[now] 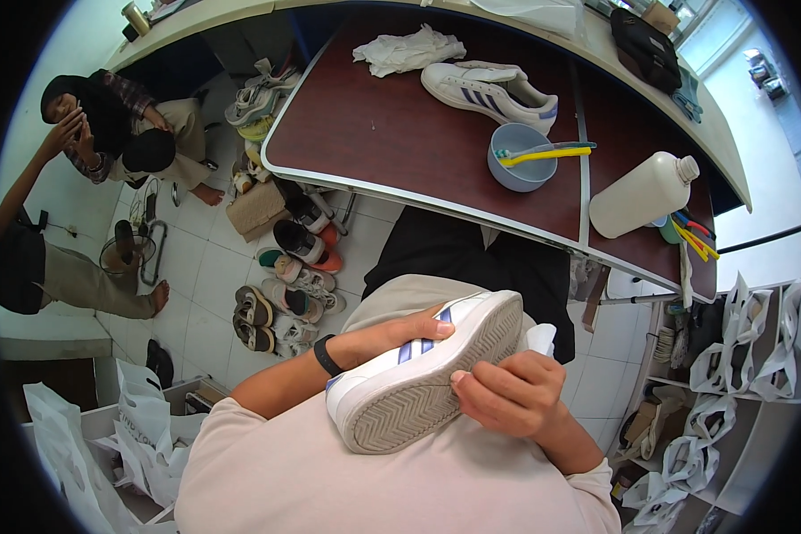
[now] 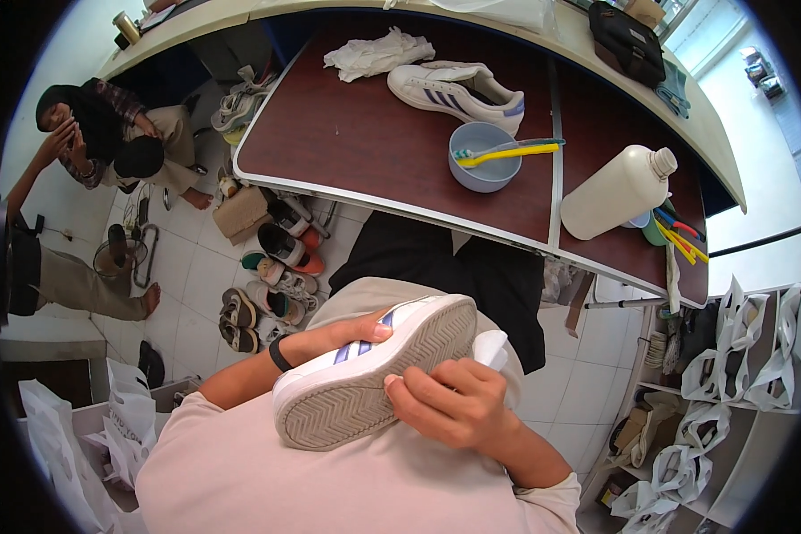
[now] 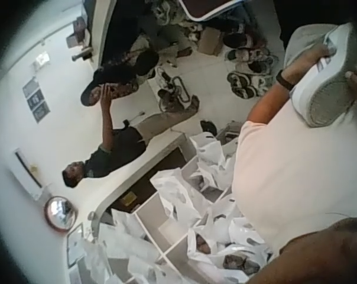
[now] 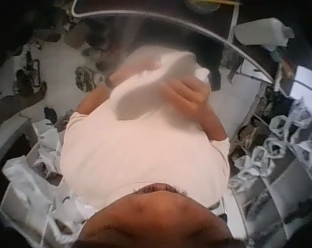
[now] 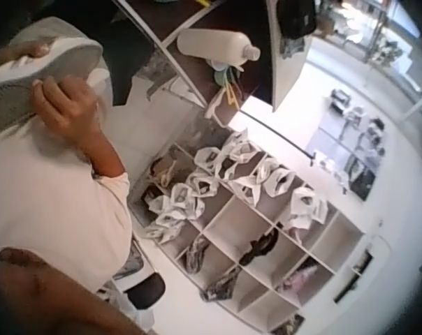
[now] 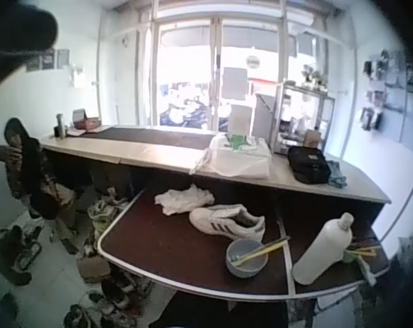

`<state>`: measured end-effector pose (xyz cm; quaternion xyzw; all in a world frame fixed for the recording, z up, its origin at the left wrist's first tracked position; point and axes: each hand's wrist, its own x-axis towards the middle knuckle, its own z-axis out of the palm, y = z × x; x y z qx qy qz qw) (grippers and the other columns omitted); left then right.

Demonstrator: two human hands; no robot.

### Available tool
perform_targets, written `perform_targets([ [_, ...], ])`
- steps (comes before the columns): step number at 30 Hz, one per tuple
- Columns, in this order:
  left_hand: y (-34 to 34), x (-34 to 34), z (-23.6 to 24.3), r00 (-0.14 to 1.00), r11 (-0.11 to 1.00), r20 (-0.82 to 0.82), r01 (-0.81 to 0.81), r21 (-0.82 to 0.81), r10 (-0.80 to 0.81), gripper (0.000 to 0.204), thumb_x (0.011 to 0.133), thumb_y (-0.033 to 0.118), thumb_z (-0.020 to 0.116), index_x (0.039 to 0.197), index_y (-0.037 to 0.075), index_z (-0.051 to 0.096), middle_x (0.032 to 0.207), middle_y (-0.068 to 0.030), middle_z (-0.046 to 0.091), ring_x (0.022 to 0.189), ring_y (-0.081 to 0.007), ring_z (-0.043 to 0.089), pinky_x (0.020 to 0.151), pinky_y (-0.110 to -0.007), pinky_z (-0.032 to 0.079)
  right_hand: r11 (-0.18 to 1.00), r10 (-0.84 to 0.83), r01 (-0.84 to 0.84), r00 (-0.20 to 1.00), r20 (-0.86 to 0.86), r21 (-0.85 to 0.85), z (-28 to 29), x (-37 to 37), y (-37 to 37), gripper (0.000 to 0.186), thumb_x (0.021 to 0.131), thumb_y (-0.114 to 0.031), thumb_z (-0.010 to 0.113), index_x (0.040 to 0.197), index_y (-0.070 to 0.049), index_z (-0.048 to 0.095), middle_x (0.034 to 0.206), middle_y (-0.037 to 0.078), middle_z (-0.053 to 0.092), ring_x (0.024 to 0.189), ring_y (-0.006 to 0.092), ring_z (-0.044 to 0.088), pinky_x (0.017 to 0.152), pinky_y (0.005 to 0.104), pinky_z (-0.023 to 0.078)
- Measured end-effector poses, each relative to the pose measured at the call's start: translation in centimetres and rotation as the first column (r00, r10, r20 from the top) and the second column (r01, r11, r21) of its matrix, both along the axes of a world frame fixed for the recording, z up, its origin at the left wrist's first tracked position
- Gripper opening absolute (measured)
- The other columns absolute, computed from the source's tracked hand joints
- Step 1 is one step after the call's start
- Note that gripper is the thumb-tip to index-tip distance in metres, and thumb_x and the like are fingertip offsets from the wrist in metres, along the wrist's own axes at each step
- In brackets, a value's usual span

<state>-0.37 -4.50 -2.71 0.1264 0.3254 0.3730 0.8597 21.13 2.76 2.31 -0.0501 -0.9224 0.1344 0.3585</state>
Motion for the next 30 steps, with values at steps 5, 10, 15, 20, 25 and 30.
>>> perform_targets([
  [5, 0.3, -0.1, 0.4, 1.000, 0.999, -0.008, 0.006, 0.036, -0.006, 0.087, 0.092, 0.044, 0.065, 0.159, 0.010, 0.022, 0.152, -0.0160, 0.038, 0.136, -0.0250, 0.044, 0.115, -0.037, 0.037, 0.996, 0.087, -0.087, 0.996, 0.022, 0.011, 0.2, 0.0, 0.2, 0.030, 0.064, -0.013, 0.079, 0.093, -0.013, 0.074, 0.086, -0.005, 0.067, 0.061, 0.0078, 0.049, 0.049, 0.0214, 0.040],
  [10, 0.0, -0.2, -0.3, 1.000, 1.000, -0.005, 0.011, -0.015, -0.011, 0.086, 0.092, 0.044, 0.064, 0.159, 0.010, 0.021, 0.152, -0.0152, 0.039, 0.136, -0.0243, 0.045, 0.114, -0.036, 0.037, 0.998, 0.056, -0.055, 0.998, 0.013, -0.031, 0.1, -0.2, -0.1, 0.031, 0.062, -0.014, 0.081, 0.092, -0.014, 0.074, 0.084, -0.005, 0.066, 0.061, 0.0087, 0.051, 0.050, 0.0222, 0.042],
  [15, 0.2, 0.2, -0.4, 0.998, 0.997, -0.053, -0.012, 0.074, 0.016, 0.088, 0.092, 0.052, 0.062, 0.159, 0.010, 0.021, 0.143, -0.0176, 0.045, 0.129, -0.0247, 0.051, 0.105, -0.035, 0.047, 0.978, 0.044, -0.053, 0.998, -0.050, -0.201, 0.3, -0.4, 1.2, 0.030, 0.063, -0.011, 0.082, 0.092, -0.012, 0.075, 0.081, -0.003, 0.066, 0.059, 0.0110, 0.053, 0.049, 0.0235, 0.043],
  [20, 0.3, 0.1, 0.2, 0.999, 0.998, -0.046, -0.005, 0.061, 0.008, 0.086, 0.093, 0.051, 0.061, 0.158, 0.010, 0.022, 0.142, -0.0157, 0.046, 0.128, -0.0226, 0.052, 0.105, -0.035, 0.047, 0.973, 0.076, -0.088, 0.995, -0.062, -0.214, 0.0, -1.2, -0.3, 0.031, 0.065, -0.007, 0.082, 0.095, -0.010, 0.074, 0.083, 0.000, 0.067, 0.057, 0.0130, 0.054, 0.050, 0.0250, 0.045],
  [25, 0.2, -0.1, -0.3, 0.998, 0.998, -0.036, -0.042, 0.038, 0.043, 0.083, 0.093, 0.046, 0.063, 0.158, 0.011, 0.024, 0.144, -0.0152, 0.046, 0.127, -0.0216, 0.052, 0.108, -0.034, 0.044, 0.948, 0.180, -0.212, 0.973, -0.146, -0.237, 0.0, -1.6, -1.4, 0.032, 0.064, -0.007, 0.081, 0.095, -0.009, 0.074, 0.085, 0.001, 0.067, 0.058, 0.0138, 0.054, 0.050, 0.0263, 0.046],
  [30, 0.5, -1.0, 0.2, 0.990, 0.990, -0.057, -0.129, 0.060, 0.132, 0.086, 0.090, 0.046, 0.067, 0.156, 0.010, 0.026, 0.140, -0.0140, 0.048, 0.124, -0.0200, 0.054, 0.105, -0.033, 0.045, 0.976, -0.112, 0.105, 0.993, -0.029, -0.193, -1.3, 0.0, 1.0, 0.028, 0.065, -0.003, 0.081, 0.092, -0.008, 0.073, 0.082, 0.003, 0.067, 0.060, 0.0158, 0.056, 0.052, 0.0278, 0.047],
])
